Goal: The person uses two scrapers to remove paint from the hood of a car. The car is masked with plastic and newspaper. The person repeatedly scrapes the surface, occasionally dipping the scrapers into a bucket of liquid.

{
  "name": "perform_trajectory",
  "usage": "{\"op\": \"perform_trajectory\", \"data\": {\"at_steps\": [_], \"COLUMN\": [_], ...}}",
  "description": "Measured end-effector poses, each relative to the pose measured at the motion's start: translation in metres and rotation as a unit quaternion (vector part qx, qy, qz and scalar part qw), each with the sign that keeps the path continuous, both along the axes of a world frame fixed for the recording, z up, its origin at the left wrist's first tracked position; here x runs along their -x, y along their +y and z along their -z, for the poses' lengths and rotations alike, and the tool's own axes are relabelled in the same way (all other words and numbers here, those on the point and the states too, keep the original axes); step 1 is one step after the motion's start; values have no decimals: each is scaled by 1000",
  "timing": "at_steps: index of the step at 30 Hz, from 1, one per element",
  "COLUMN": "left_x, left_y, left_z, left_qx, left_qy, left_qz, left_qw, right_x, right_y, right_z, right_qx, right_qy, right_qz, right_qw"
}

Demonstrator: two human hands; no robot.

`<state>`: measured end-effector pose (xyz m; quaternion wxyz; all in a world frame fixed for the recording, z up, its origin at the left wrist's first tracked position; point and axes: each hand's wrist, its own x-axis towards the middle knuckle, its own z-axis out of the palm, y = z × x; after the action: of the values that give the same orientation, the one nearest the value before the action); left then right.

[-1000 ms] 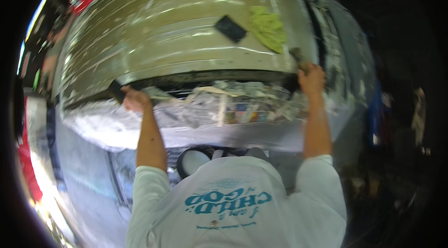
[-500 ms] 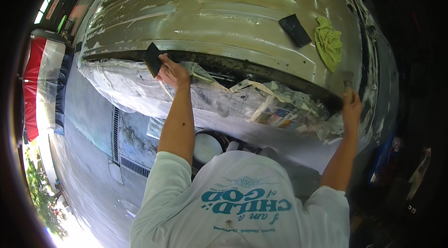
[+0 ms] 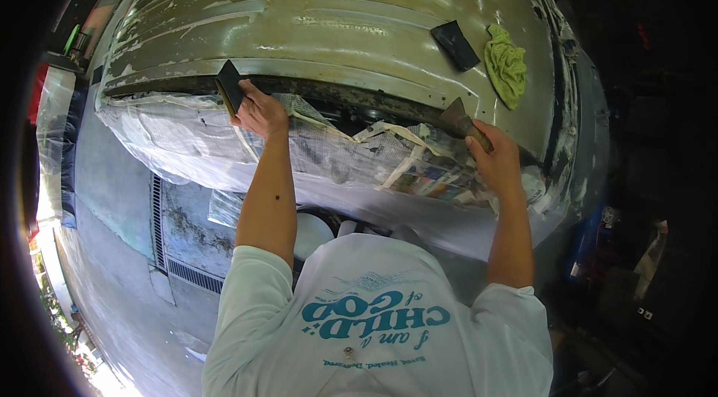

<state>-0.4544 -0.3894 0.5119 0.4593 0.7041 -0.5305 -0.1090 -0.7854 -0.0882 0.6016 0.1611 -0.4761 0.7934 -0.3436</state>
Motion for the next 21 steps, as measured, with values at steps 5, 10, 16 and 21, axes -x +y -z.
{"op": "perform_trajectory", "data": {"at_steps": [5, 10, 16, 21], "left_x": [3, -1, 3, 0], "left_y": [-1, -3, -3, 0], "left_z": [-1, 0, -1, -4], "left_qx": [0, -3, 18, 22], "left_qy": [5, 6, -10, -8], "left_qz": [6, -17, 7, -3], "left_qw": [1000, 1000, 1000, 1000], "right_x": [-10, -7, -12, 0], "right_y": [-20, -15, -41, -25], "right_z": [14, 10, 27, 25], "right_qx": [38, 39, 106, 100], "right_qy": [156, 194, 236, 224], "right_qz": [-44, -65, -109, -108], "right_qw": [986, 978, 960, 963]}}
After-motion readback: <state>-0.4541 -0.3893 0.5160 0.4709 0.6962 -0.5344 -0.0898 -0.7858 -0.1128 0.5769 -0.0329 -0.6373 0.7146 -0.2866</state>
